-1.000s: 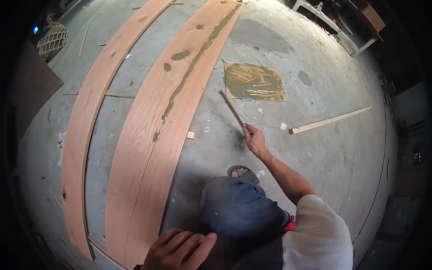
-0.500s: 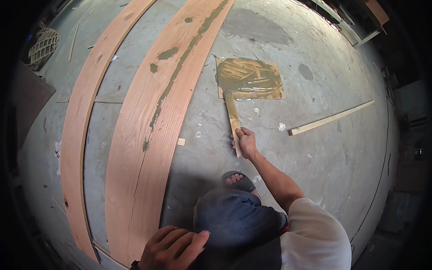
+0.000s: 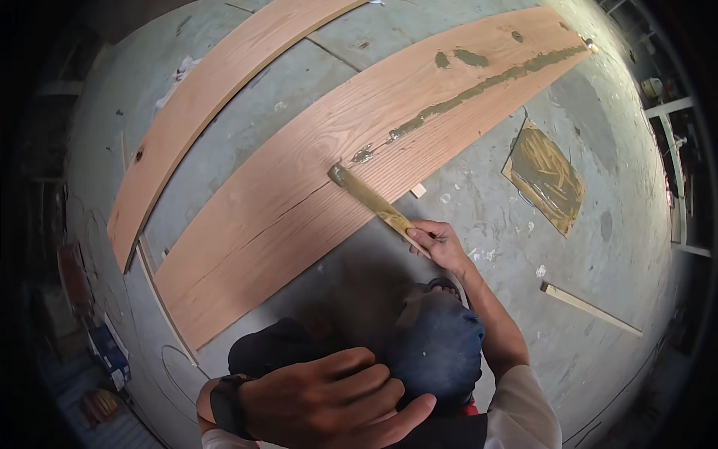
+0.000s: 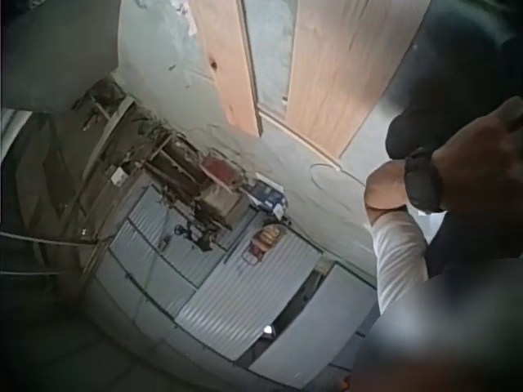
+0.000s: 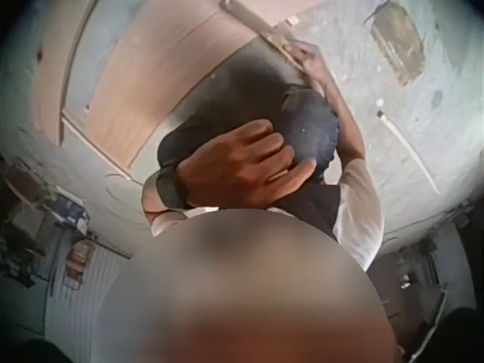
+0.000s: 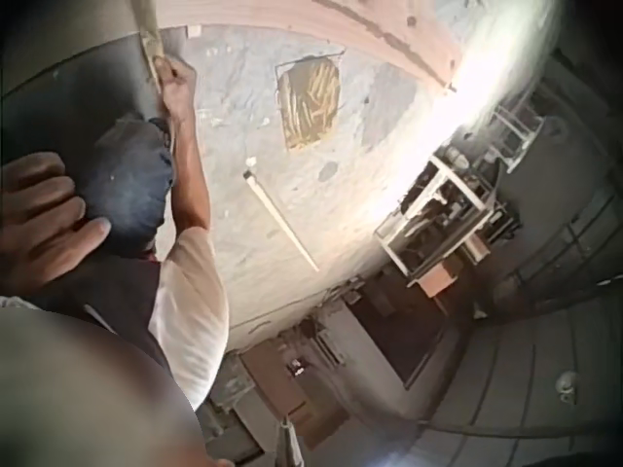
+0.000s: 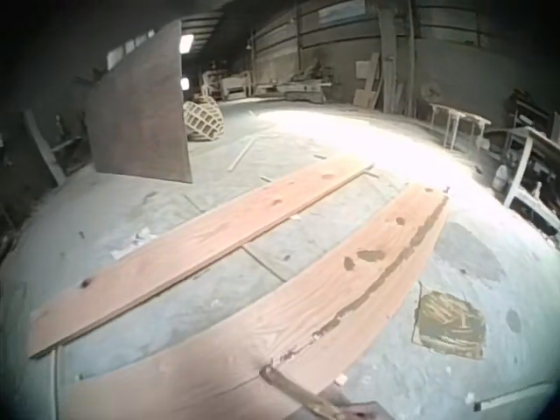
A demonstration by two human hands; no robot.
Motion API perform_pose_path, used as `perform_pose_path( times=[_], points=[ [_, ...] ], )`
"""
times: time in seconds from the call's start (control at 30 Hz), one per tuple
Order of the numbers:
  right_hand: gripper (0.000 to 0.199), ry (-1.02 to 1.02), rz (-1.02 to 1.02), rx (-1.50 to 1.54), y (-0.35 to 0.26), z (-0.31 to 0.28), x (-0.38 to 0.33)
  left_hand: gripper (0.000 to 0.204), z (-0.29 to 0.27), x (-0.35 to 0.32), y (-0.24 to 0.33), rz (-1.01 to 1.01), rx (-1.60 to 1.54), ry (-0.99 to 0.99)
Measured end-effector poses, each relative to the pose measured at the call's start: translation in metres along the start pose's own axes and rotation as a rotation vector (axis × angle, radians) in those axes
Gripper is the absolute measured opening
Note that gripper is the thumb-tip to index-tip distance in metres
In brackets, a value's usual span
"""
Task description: Applying a paste-like wood filler to the surface and joints of large wooden planks using a wooden spreader.
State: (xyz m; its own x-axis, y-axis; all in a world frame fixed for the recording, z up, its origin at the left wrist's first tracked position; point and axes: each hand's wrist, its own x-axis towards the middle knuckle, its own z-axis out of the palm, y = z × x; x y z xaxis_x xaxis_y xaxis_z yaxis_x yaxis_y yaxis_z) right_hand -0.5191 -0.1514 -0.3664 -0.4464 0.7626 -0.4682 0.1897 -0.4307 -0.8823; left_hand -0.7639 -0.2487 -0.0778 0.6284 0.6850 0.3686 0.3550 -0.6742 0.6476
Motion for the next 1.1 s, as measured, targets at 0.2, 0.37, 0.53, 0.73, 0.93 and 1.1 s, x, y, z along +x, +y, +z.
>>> perform_pose_path(
  times=[0.2,0.37,0.53,0.73,0.93,1.1],
  points=[
    [0.026,0.084,-0.366,-0.861,-0.015,0.028,0.030,0.025,-0.014,-0.024,0.008,-0.073,-0.084,-0.103],
    [0.029,0.307,-0.341,-0.996,-0.014,0.005,0.022,0.025,-0.018,-0.038,0.009,-0.039,-0.076,-0.044],
    [0.033,0.527,-0.416,-1.156,-0.004,-0.014,0.022,0.035,-0.019,-0.042,0.005,0.059,0.028,-0.071],
    [0.035,0.711,-0.395,-1.246,0.004,-0.026,0.029,0.041,-0.023,-0.045,0.006,0.045,0.018,-0.146],
    [0.039,0.663,-0.335,-0.989,0.009,-0.009,0.024,0.042,-0.024,-0.041,0.003,0.038,0.017,-0.142],
    [0.039,0.735,-0.510,-1.203,0.013,0.001,0.028,0.031,-0.018,-0.038,0.003,-0.008,-0.049,-0.086]
  ],
)
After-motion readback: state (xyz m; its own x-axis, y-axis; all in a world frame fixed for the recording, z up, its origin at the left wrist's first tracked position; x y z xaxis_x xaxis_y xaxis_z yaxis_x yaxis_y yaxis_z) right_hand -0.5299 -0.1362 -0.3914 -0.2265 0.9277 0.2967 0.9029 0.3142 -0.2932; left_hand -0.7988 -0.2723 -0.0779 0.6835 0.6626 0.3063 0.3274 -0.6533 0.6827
